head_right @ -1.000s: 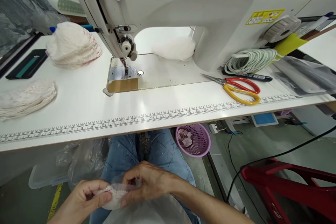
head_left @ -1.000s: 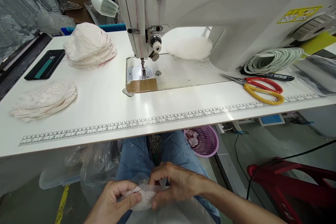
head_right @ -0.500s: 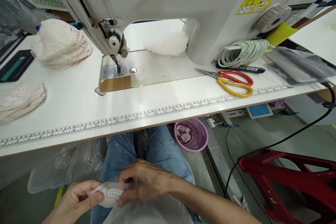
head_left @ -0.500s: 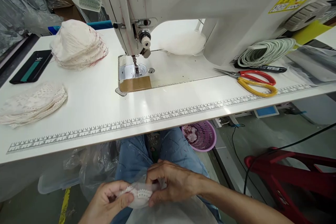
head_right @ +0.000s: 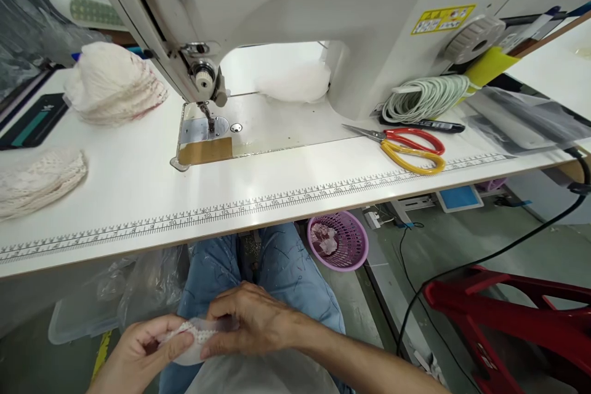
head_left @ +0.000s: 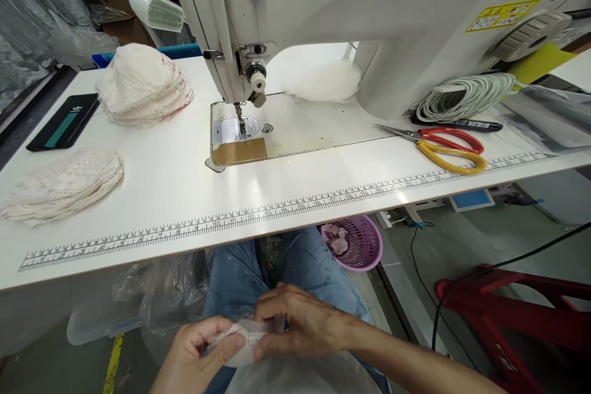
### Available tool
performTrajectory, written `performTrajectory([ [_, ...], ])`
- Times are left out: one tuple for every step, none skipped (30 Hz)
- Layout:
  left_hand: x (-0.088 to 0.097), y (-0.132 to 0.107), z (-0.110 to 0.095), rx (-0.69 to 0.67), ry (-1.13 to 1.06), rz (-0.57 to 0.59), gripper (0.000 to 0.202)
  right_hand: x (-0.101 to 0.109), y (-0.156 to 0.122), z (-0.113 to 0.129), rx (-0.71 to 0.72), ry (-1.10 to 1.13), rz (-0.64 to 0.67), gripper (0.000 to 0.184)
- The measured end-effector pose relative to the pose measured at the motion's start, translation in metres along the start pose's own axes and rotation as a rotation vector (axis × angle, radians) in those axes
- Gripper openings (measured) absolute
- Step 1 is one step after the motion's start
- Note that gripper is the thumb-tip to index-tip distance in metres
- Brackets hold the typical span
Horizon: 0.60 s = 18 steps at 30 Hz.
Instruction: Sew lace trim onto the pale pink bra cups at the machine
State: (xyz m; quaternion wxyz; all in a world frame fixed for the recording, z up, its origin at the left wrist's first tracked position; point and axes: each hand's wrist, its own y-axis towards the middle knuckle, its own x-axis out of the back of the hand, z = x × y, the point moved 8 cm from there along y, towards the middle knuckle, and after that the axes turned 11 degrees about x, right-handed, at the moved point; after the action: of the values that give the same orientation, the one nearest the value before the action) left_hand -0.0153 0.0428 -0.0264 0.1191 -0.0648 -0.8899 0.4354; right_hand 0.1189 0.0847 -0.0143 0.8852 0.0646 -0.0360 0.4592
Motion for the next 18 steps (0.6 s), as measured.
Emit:
performTrajectory([
  [0.000,0.000,0.000,-0.005,0.011,-0.009,0.045,0.000,0.001,-0.001,-0.005,-0.023,-0.004,0.022],
  [0.000,0.000,0.000,-0.003,0.016,-0.010,0.046,-0.001,0.001,-0.001,-0.013,-0.028,0.001,0.020],
  [-0.001,0.000,0.000,0.003,0.017,-0.002,0.047,-0.001,0.001,-0.002,-0.022,-0.019,0.014,0.018],
  [-0.002,0.000,0.001,0.006,0.019,0.010,0.047,-0.002,0.001,-0.003,-0.033,-0.007,0.030,0.018],
  [-0.003,0.000,0.000,0.004,0.020,0.027,0.046,-0.004,0.000,-0.003,-0.045,0.005,0.049,0.018],
  [-0.005,0.000,0.000,-0.004,0.022,0.045,0.046,-0.004,0.000,-0.003,-0.060,0.008,0.062,0.018],
  [-0.006,0.000,-0.001,-0.016,0.022,0.060,0.045,-0.004,0.000,-0.003,-0.078,0.004,0.064,0.019],
  [-0.007,0.000,-0.002,-0.028,0.019,0.071,0.044,-0.004,0.000,-0.003,-0.092,0.002,0.062,0.020],
  [-0.007,0.000,-0.002,-0.038,0.018,0.079,0.043,-0.004,0.001,-0.003,-0.100,0.001,0.056,0.020],
  [-0.008,0.001,-0.002,-0.042,0.019,0.087,0.043,-0.004,0.002,-0.002,-0.103,0.003,0.051,0.019],
  [-0.009,0.001,-0.001,-0.041,0.023,0.094,0.042,-0.005,0.003,-0.002,-0.102,0.007,0.048,0.018],
  [-0.010,0.001,-0.001,-0.039,0.029,0.098,0.041,-0.006,0.003,-0.001,-0.099,0.007,0.043,0.016],
  [-0.010,0.001,0.000,-0.037,0.036,0.100,0.040,-0.006,0.004,-0.001,-0.094,0.003,0.037,0.014],
  [-0.010,0.000,0.000,-0.038,0.043,0.099,0.039,-0.007,0.005,-0.001,-0.089,-0.003,0.029,0.013],
  [-0.010,0.000,0.000,-0.036,0.045,0.097,0.039,-0.006,0.005,-0.001,-0.084,-0.004,0.017,0.013],
  [-0.010,0.000,0.000,-0.032,0.043,0.095,0.039,-0.006,0.005,-0.001,-0.075,0.005,0.009,0.013],
  [-0.009,-0.001,0.000,-0.030,0.039,0.095,0.041,-0.006,0.006,-0.001,-0.064,0.022,0.004,0.013],
  [-0.009,-0.001,0.000,-0.031,0.035,0.097,0.042,-0.006,0.006,0.000,-0.056,0.043,0.003,0.014],
])
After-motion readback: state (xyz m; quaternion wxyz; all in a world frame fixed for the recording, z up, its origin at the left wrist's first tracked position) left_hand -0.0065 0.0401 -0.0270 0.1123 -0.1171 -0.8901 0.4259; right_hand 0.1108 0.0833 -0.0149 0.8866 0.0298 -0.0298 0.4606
